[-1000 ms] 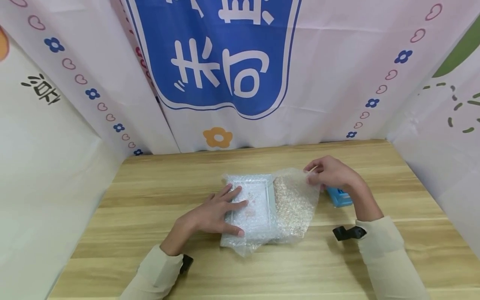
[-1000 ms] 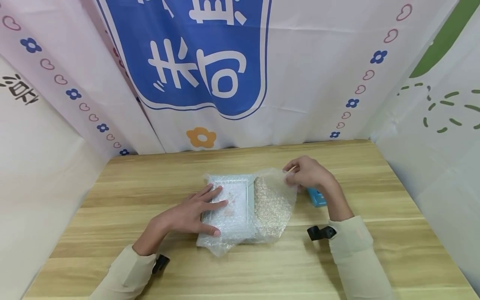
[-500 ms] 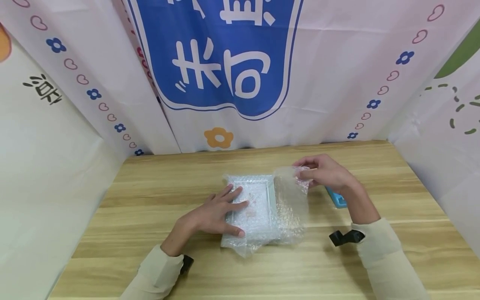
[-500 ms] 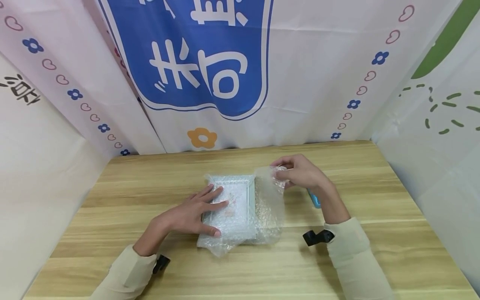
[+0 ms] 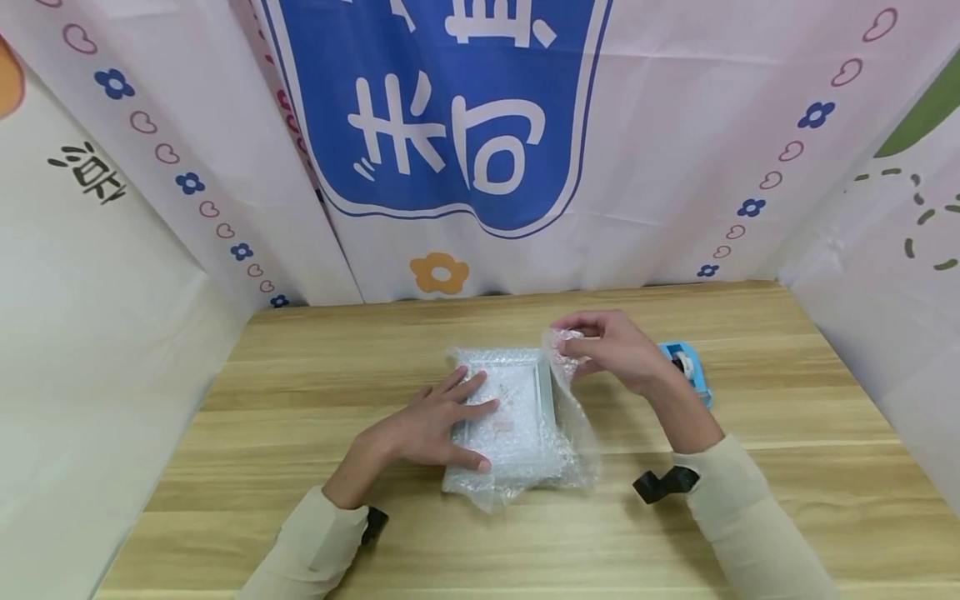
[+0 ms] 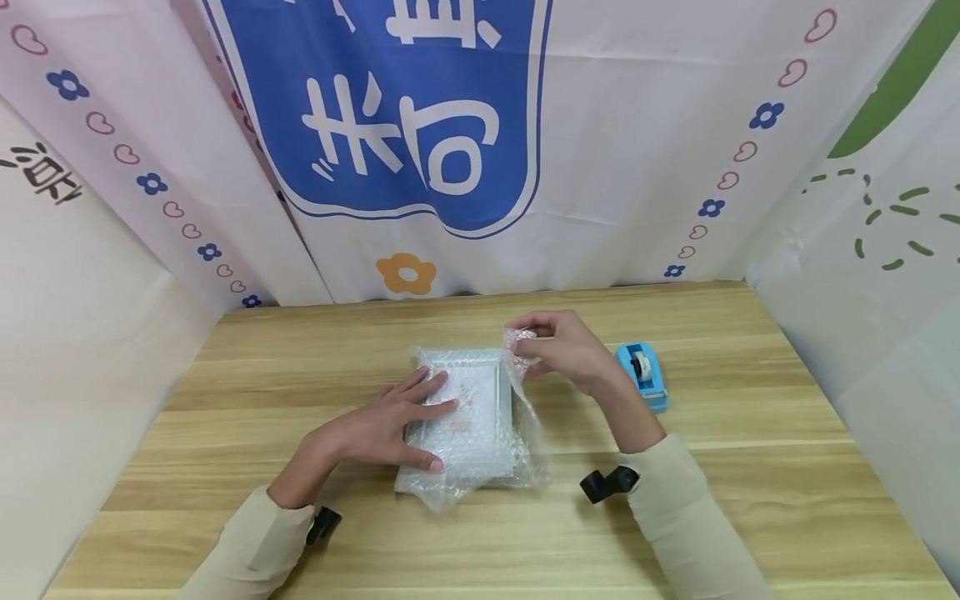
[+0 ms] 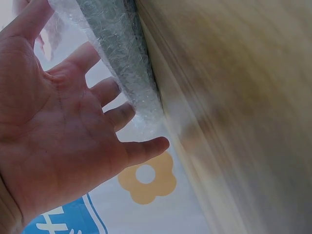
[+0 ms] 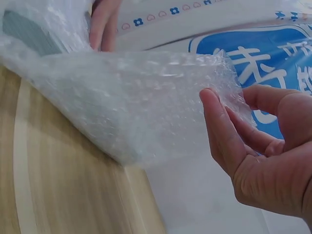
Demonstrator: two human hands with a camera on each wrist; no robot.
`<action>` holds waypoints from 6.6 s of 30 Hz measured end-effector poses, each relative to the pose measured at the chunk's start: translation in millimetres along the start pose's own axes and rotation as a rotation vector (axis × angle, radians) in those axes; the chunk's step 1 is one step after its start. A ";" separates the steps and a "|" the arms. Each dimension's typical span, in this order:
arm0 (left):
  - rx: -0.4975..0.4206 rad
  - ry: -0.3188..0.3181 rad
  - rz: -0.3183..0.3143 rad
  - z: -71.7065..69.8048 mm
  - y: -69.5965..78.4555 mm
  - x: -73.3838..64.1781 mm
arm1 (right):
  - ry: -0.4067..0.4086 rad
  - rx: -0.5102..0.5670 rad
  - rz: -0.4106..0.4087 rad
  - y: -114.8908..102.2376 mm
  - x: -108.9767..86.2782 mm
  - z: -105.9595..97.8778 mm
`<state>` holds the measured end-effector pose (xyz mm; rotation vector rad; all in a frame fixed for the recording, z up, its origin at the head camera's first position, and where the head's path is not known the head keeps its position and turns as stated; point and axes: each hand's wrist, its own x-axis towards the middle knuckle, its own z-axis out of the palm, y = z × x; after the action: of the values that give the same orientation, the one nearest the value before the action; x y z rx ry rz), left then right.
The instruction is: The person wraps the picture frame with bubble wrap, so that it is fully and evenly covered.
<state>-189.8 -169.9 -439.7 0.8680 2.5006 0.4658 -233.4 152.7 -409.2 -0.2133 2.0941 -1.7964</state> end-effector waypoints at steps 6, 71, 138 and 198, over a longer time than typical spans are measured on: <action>-0.004 -0.001 0.006 -0.6 -0.6 0.1 | 0.015 0.013 -0.001 -1.2 9.9 21.7; 0.120 0.064 0.017 -3.7 -5.9 -8.5 | -0.062 -0.018 -0.010 46.1 36.2 74.1; -0.056 -0.006 0.048 -20.4 -12.6 -6.8 | -0.240 -0.844 -0.293 16.7 12.7 63.4; 0.003 0.023 0.164 -10.3 -7.2 -10.6 | -0.307 -0.939 -0.304 26.3 13.4 66.1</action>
<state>-191.2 -183.8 -431.0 1.0806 2.4619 0.5281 -217.8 91.8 -445.0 -1.0116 2.5775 -0.6825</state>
